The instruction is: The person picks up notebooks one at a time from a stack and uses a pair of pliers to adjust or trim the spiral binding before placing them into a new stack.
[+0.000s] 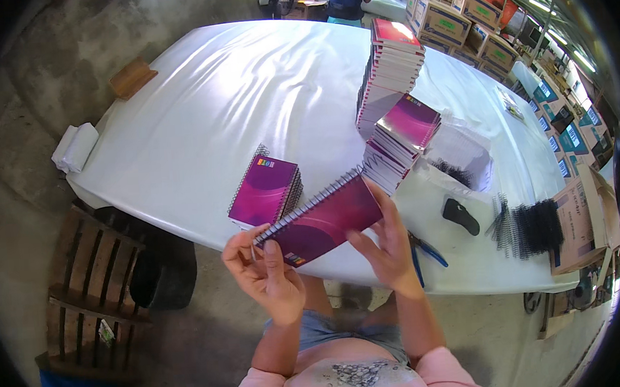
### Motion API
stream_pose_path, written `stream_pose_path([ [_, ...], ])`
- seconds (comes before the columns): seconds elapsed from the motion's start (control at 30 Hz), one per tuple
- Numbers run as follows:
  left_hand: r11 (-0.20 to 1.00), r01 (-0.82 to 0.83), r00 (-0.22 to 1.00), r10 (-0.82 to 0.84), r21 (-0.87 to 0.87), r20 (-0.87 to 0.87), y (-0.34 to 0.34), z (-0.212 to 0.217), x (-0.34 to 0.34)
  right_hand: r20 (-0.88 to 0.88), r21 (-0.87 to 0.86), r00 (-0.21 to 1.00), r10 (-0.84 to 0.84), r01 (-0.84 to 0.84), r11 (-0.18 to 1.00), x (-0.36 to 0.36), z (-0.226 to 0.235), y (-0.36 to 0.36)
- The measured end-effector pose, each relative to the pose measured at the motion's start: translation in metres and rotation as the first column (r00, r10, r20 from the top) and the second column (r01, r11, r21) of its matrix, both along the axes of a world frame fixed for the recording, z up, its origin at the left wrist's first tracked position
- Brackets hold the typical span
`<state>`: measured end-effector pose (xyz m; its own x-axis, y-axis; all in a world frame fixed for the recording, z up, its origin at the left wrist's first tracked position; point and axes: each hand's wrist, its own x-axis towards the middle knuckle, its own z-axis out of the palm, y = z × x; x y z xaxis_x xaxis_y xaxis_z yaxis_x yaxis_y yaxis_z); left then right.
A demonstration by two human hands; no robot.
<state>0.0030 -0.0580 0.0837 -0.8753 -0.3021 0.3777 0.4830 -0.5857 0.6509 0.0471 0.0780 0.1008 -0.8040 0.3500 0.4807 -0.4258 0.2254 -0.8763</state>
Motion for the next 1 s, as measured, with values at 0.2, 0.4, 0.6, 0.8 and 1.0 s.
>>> stream_pose_path([
  [0.2, 0.853, -0.1, 0.987, 0.149, -0.513, 0.055, -0.037, 0.015, -0.056, 0.178, -0.033, 0.982, 0.065, -0.06, 0.998, -0.105, 0.03, -0.002],
  [0.4, 0.401, -0.284, 0.923, 0.361, -0.871, -0.135, -0.063, -0.038, -0.098, 0.225, 0.397, 0.968, -0.107, 0.009, 0.918, -0.149, -0.028, -0.011],
  [0.6, 0.661, -0.123, 0.955, 0.282, -0.74, 0.093, -0.057, -0.049, -0.091, 0.291, 0.529, 0.902, -0.319, 0.126, 0.839, -0.14, -0.045, -0.028],
  [0.8, 0.79, -0.052, 0.965, 0.196, -0.61, 0.173, -0.044, -0.058, -0.093, 0.332, 0.298, 0.919, -0.215, 0.114, 0.948, -0.147, -0.065, -0.038],
  [1.0, 0.814, -0.02, 0.968, 0.16, -0.58, 0.192, -0.039, -0.06, -0.093, 0.233, 0.239, 0.9, -0.368, 0.314, 0.919, -0.139, -0.061, -0.039],
])
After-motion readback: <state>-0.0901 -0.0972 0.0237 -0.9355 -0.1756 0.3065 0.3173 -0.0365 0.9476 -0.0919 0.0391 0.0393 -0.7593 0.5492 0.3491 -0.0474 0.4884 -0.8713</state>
